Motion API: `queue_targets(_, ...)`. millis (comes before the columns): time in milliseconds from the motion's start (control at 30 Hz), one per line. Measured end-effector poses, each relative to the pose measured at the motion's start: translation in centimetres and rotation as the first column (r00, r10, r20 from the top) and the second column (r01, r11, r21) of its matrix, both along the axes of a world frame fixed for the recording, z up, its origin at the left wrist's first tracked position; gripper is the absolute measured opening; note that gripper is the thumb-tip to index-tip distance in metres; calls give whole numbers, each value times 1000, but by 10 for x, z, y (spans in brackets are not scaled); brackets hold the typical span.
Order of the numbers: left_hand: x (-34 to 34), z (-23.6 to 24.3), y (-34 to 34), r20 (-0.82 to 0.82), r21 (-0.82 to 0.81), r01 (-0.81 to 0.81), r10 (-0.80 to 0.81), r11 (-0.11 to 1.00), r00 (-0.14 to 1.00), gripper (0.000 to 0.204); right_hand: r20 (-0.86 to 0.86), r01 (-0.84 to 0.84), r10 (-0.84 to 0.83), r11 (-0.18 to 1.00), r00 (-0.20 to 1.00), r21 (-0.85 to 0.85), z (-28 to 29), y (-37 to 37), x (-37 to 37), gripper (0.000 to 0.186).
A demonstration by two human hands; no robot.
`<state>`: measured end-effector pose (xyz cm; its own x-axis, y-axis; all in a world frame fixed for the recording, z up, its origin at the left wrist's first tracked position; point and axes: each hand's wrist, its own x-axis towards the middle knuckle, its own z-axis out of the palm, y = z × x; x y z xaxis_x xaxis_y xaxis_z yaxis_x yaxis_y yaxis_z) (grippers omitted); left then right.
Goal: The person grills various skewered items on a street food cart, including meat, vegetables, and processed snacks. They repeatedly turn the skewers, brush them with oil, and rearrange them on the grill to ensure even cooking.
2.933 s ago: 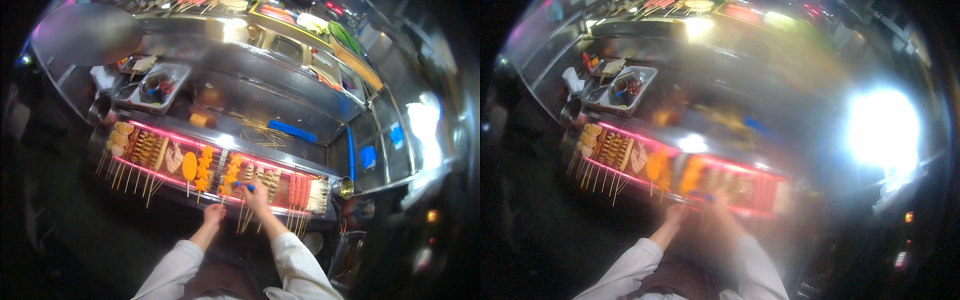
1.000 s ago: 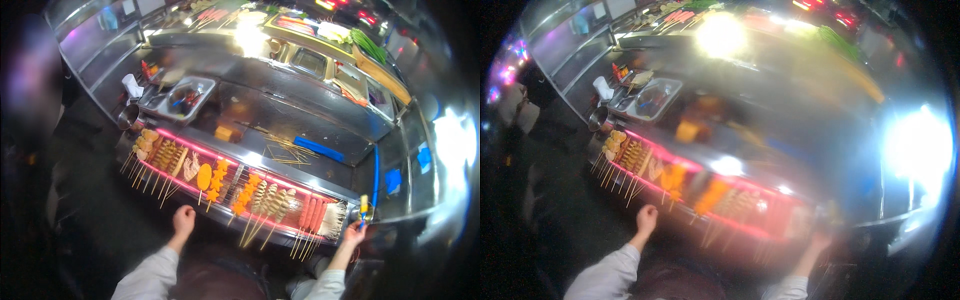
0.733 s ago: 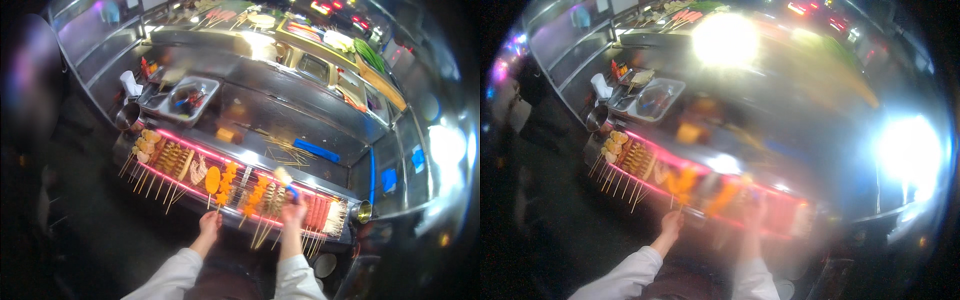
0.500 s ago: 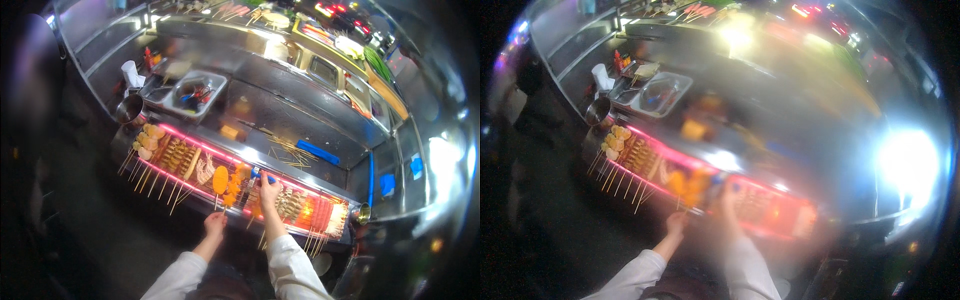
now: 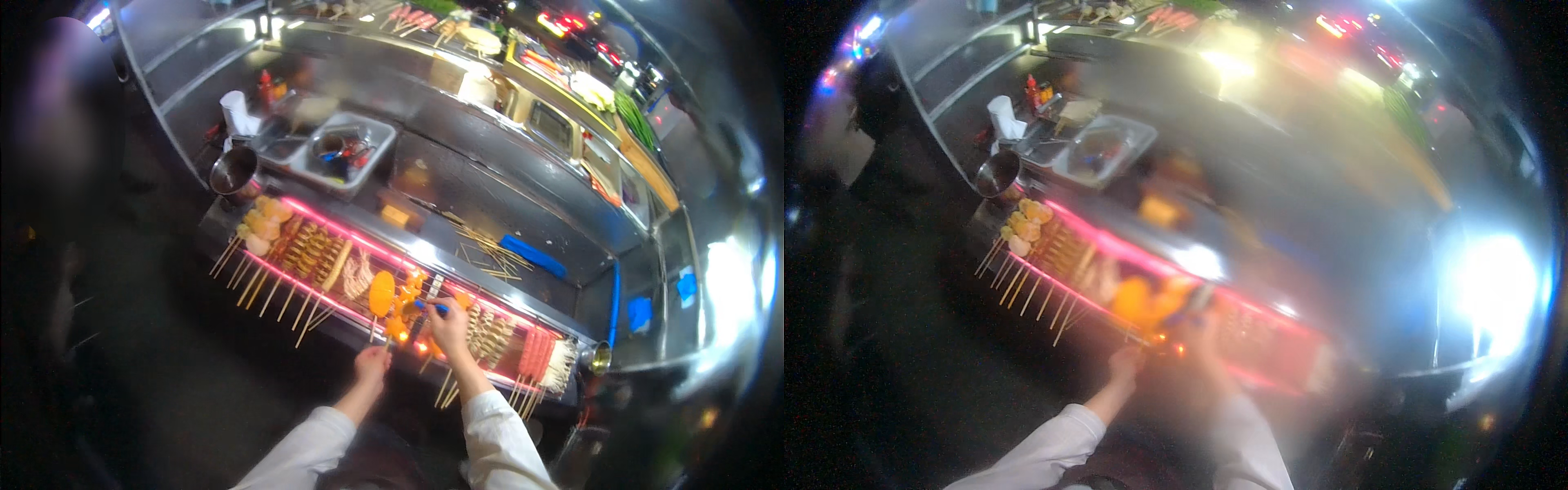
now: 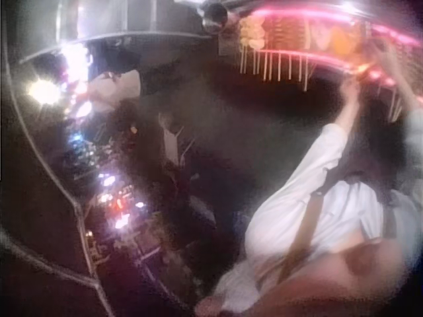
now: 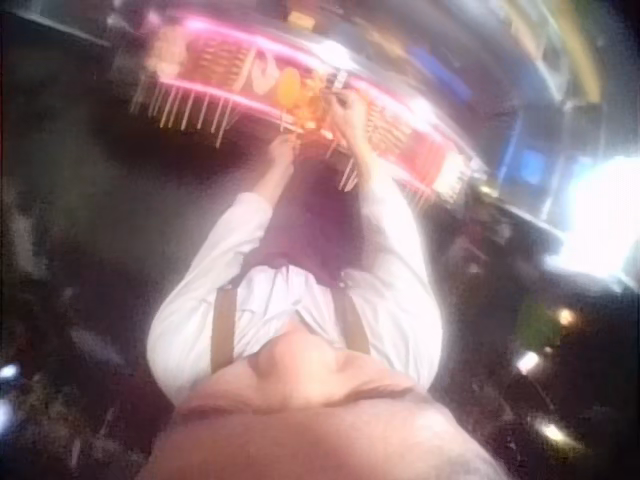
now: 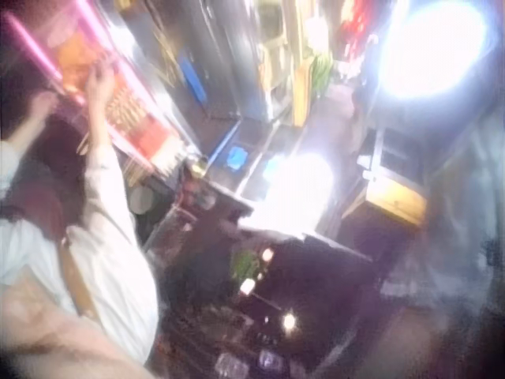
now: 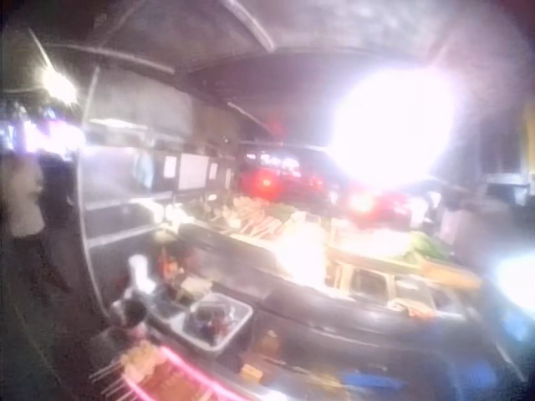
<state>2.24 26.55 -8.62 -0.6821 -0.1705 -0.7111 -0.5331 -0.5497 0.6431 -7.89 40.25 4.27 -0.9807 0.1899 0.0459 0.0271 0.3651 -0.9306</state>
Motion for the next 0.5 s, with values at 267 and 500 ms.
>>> queue_targets(267, -2, 4, 6, -22, -6, -43, 43, 999, 999, 9, -64, -385, 487, 758, 871, 526, 30, -1, 63, 26)
queue_targets(500, 10, -14, 6, -59, 174, -137, 149, 975, 987, 15, 58, -22, 50, 912, 997, -410, 51, 31, 61, 7)
